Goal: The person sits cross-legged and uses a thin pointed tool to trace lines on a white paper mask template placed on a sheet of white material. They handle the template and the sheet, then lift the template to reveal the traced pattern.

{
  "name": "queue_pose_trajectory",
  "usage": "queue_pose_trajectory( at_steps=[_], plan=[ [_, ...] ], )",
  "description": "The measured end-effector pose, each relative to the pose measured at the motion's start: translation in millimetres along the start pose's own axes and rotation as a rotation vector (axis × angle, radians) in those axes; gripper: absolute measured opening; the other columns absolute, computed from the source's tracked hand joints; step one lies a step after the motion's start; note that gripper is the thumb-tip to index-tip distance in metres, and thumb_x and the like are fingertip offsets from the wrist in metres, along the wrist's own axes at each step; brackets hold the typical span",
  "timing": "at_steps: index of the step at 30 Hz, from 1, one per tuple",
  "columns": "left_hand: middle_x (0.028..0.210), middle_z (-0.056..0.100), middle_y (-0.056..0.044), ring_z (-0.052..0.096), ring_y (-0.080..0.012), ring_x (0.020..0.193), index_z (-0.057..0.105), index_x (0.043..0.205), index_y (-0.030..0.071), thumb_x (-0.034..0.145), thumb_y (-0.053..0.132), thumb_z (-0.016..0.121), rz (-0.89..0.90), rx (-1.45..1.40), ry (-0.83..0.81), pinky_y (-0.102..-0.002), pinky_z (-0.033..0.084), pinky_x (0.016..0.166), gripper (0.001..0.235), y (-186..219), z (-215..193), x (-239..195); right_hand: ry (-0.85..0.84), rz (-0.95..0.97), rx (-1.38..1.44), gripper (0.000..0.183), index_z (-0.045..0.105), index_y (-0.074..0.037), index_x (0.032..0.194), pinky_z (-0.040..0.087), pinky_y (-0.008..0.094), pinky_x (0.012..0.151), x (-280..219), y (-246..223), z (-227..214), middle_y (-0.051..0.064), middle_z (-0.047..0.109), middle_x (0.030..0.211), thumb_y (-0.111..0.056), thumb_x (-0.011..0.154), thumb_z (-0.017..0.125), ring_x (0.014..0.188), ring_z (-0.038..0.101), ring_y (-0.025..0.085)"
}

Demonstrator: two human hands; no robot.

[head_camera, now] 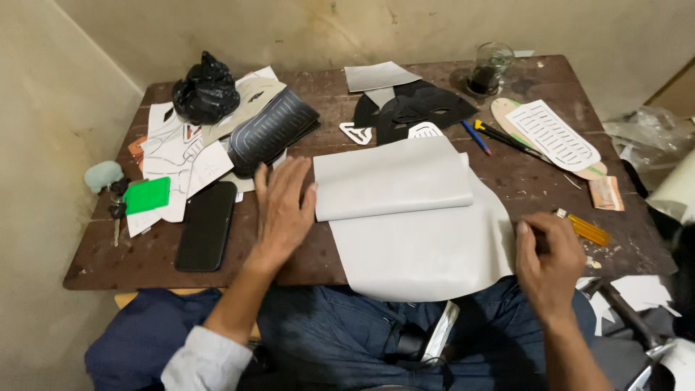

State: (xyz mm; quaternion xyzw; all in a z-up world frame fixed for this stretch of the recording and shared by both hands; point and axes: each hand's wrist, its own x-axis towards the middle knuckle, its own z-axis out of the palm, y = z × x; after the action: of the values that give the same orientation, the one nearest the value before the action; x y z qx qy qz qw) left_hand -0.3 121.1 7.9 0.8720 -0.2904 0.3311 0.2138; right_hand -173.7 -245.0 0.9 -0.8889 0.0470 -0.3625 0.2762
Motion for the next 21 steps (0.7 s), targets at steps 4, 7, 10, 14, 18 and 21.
queue_pose_trajectory(
  at_steps=[4, 7, 10, 14, 18, 21],
  plan=[
    [0.136, 0.063, -0.016, 0.056, -0.0334, 0.133, 0.06, 0.133, 0.001, 0.097, 0.012, 0.06, -0.029, -0.217, 0.044, -0.058, 0.031, 0.117, 0.038, 54, -19, -20, 0.301, -0.249, 0.0, 0.003, 0.064, 0.007, 0.098, 0.044, 0.046, 0.081, -64, 21, 4, 0.023, 0.062, 0.092, 0.009, 0.1, 0.064, 0.082, 0.055, 0.035],
    [0.106, 0.065, -0.018, 0.059, -0.0372, 0.098, 0.063, 0.108, 0.0, 0.099, 0.018, 0.048, 0.066, -0.375, 0.024, -0.054, 0.039, 0.087, 0.025, 99, -23, -50, 0.296, -0.275, 0.057, 0.014, 0.06, -0.001, 0.08, 0.042, 0.046, 0.073, -114, 28, 20, 0.015, 0.06, 0.076, 0.001, 0.094, 0.059, 0.065, 0.053, 0.031],
    [0.099, 0.067, -0.015, 0.063, -0.0328, 0.084, 0.066, 0.102, 0.003, 0.101, 0.021, 0.046, 0.357, -0.482, -0.072, -0.046, 0.046, 0.073, 0.027, 131, 5, -109, 0.038, -0.257, 0.028, 0.016, 0.063, -0.007, 0.078, 0.044, 0.04, 0.067, -134, 15, 41, 0.009, 0.06, 0.074, -0.012, 0.093, 0.061, 0.064, 0.055, 0.027],
    [0.083, 0.067, -0.01, 0.063, -0.0266, 0.069, 0.074, 0.093, 0.008, 0.092, 0.011, 0.07, 0.591, -0.376, -0.099, -0.04, 0.05, 0.057, 0.005, 160, 52, -163, -0.355, -0.061, -0.026, 0.025, 0.067, -0.001, 0.104, 0.051, 0.054, 0.084, -169, 32, 82, 0.023, 0.066, 0.101, -0.024, 0.096, 0.063, 0.101, 0.065, 0.044],
    [0.1, 0.066, -0.027, 0.065, -0.0472, 0.089, 0.058, 0.131, 0.001, 0.093, 0.017, 0.062, 0.217, -0.309, -0.517, -0.058, 0.051, 0.069, 0.042, 143, 64, -166, -0.45, 0.002, -0.229, 0.043, 0.069, -0.005, 0.121, 0.044, 0.055, 0.099, -164, 41, 101, 0.024, 0.065, 0.122, -0.029, 0.086, 0.074, 0.122, 0.059, 0.043],
    [0.07, 0.07, -0.022, 0.071, -0.0436, 0.074, 0.077, 0.079, -0.002, 0.086, 0.032, 0.076, -0.012, -0.032, -0.48, -0.051, 0.051, 0.062, 0.034, 122, 96, -180, -0.536, 0.021, -0.458, 0.05, 0.066, -0.005, 0.124, 0.036, 0.054, 0.105, -157, 56, 112, 0.024, 0.068, 0.115, -0.041, 0.089, 0.071, 0.115, 0.063, 0.041]
  ],
)
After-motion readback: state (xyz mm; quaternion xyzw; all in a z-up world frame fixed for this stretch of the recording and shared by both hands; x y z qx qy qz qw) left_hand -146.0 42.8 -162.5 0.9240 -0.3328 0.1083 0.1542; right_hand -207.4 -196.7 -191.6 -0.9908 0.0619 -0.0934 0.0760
